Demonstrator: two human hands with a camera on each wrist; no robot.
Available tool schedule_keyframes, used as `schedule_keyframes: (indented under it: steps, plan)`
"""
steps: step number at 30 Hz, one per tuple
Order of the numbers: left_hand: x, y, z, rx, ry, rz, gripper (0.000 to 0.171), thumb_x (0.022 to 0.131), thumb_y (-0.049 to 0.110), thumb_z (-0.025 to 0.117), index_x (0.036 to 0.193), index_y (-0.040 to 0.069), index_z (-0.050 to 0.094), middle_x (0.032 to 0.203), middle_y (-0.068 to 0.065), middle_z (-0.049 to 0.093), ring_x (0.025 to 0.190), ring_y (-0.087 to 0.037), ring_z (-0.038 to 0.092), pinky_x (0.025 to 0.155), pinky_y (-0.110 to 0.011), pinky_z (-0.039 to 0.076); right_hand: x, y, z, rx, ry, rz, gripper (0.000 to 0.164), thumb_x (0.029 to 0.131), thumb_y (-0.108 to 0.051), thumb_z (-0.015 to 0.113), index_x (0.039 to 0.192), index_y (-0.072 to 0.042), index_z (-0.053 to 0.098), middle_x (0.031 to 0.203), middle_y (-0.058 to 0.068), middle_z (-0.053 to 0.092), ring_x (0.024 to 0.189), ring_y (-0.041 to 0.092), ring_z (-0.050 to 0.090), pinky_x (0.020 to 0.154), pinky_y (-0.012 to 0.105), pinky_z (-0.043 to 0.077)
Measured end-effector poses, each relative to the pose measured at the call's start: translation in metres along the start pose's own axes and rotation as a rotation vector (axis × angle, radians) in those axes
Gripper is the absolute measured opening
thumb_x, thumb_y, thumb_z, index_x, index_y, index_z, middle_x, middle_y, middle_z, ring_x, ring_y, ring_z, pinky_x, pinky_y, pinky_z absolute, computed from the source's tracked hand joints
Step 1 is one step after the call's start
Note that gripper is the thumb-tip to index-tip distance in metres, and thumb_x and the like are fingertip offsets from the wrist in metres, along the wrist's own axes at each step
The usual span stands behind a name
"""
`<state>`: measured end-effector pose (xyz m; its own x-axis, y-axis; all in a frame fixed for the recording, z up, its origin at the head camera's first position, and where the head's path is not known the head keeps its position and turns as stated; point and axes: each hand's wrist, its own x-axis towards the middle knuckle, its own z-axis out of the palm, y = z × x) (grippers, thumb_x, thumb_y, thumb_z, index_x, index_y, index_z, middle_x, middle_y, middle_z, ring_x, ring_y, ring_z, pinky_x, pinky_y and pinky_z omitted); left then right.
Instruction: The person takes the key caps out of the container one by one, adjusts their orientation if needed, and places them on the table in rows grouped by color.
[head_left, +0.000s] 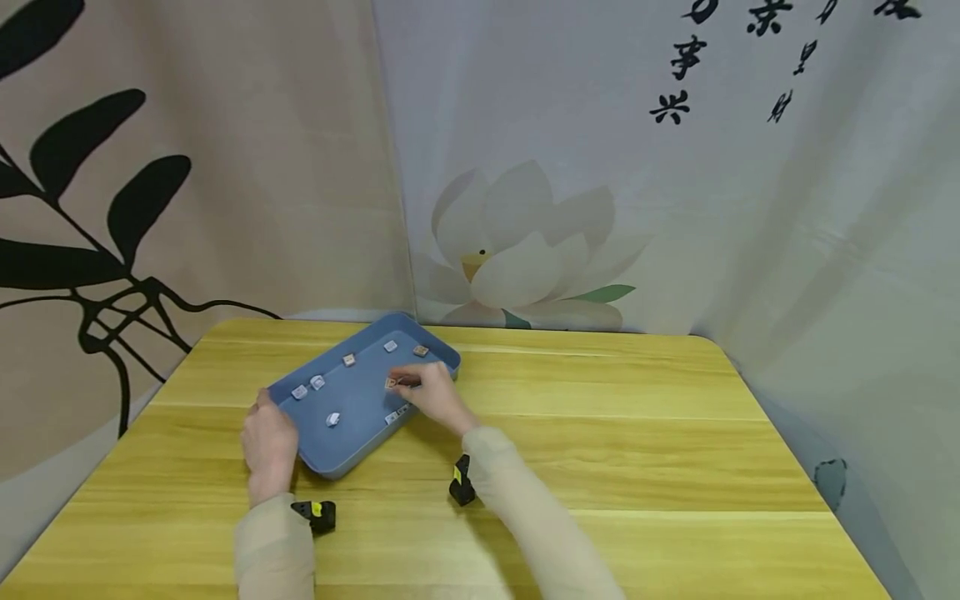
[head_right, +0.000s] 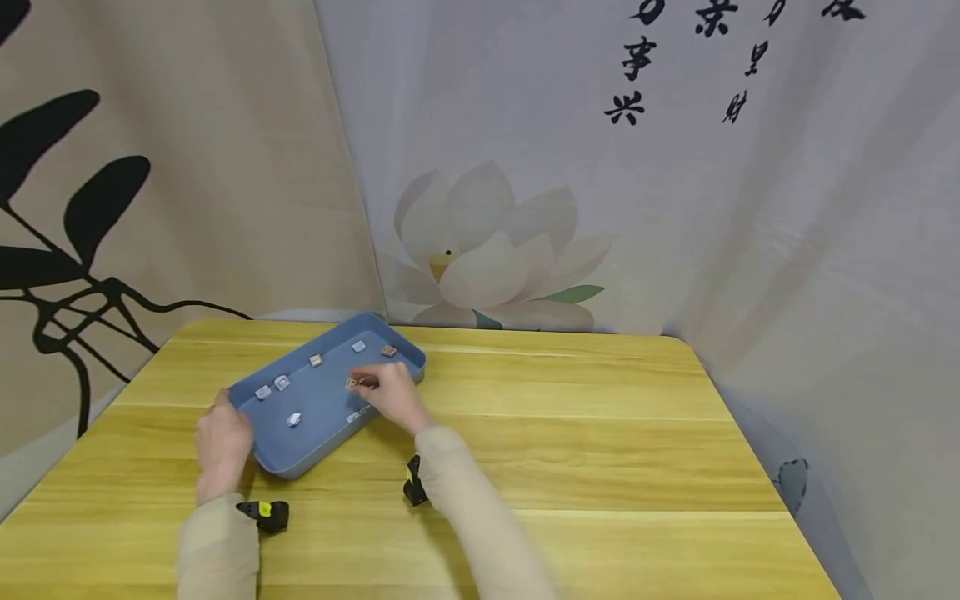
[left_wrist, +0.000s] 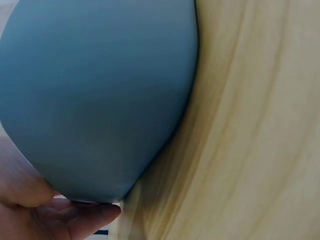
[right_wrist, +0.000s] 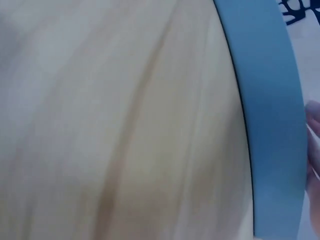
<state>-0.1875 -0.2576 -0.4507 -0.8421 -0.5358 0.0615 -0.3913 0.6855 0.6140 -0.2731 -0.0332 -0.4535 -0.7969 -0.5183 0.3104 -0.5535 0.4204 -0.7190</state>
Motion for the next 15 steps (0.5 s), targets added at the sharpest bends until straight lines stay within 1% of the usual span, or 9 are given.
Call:
schedule_keyframes:
  steps: [5, 9, 11, 12, 13, 15]
  plan:
    - [0.000, 0.000, -0.001, 0.016, 0.017, 0.016, 0.052, 0.091, -0.001, 0.035, 0.140, -0.017, 0.028, 0.121, -0.046, 0.045, 0.101, -0.061, 0.050, 0.083, -0.063, 0.044, -0.003, 0.008, -0.013, 0.091, 0.018, 0.008, 0.028, 0.087, -0.005, 0.064, 0.114, 0.000, 0.068, 0.108, 0.012, 0.072, 0.094, 0.020, 0.071, 0.073, 0.014, 0.054]
    - [-0.001, 0.000, -0.001, 0.023, -0.006, 0.019, 0.053, 0.092, 0.000, 0.035, 0.141, -0.017, 0.025, 0.123, -0.046, 0.044, 0.102, -0.061, 0.050, 0.084, -0.063, 0.044, -0.008, 0.013, -0.024, 0.166, 0.021, 0.039, 0.027, 0.087, -0.002, 0.063, 0.114, 0.001, 0.068, 0.110, 0.014, 0.072, 0.094, 0.024, 0.069, 0.075, 0.017, 0.054]
    - [-0.001, 0.000, -0.001, 0.022, -0.005, 0.022, 0.053, 0.092, -0.001, 0.036, 0.141, -0.017, 0.024, 0.123, -0.047, 0.044, 0.102, -0.061, 0.050, 0.084, -0.063, 0.044, -0.011, 0.015, -0.030, 0.188, 0.034, 0.047, 0.026, 0.087, -0.001, 0.063, 0.112, 0.000, 0.069, 0.109, 0.014, 0.072, 0.094, 0.025, 0.069, 0.076, 0.018, 0.054]
    - [-0.001, 0.000, -0.001, 0.021, -0.005, 0.023, 0.054, 0.092, -0.001, 0.036, 0.141, -0.017, 0.024, 0.123, -0.047, 0.044, 0.102, -0.061, 0.050, 0.084, -0.063, 0.044, -0.012, 0.017, -0.032, 0.202, 0.042, 0.048, 0.025, 0.087, -0.002, 0.063, 0.111, 0.000, 0.069, 0.108, 0.014, 0.072, 0.094, 0.026, 0.068, 0.077, 0.021, 0.055]
    - [-0.001, -0.001, -0.001, 0.019, -0.004, 0.025, 0.054, 0.092, -0.001, 0.036, 0.141, -0.017, 0.024, 0.123, -0.047, 0.044, 0.102, -0.061, 0.050, 0.084, -0.063, 0.044, -0.015, 0.013, -0.037, 0.208, 0.047, 0.049, 0.025, 0.087, -0.001, 0.062, 0.111, 0.001, 0.069, 0.108, 0.016, 0.071, 0.095, 0.028, 0.068, 0.078, 0.022, 0.055]
    - [0.000, -0.001, -0.001, 0.019, 0.009, 0.032, 0.053, 0.091, -0.001, 0.036, 0.141, -0.018, 0.025, 0.123, -0.047, 0.044, 0.101, -0.061, 0.050, 0.082, -0.063, 0.045, -0.017, 0.016, -0.041, 0.216, 0.066, 0.046, 0.023, 0.087, -0.002, 0.063, 0.108, 0.001, 0.070, 0.106, 0.016, 0.071, 0.094, 0.028, 0.068, 0.078, 0.022, 0.055]
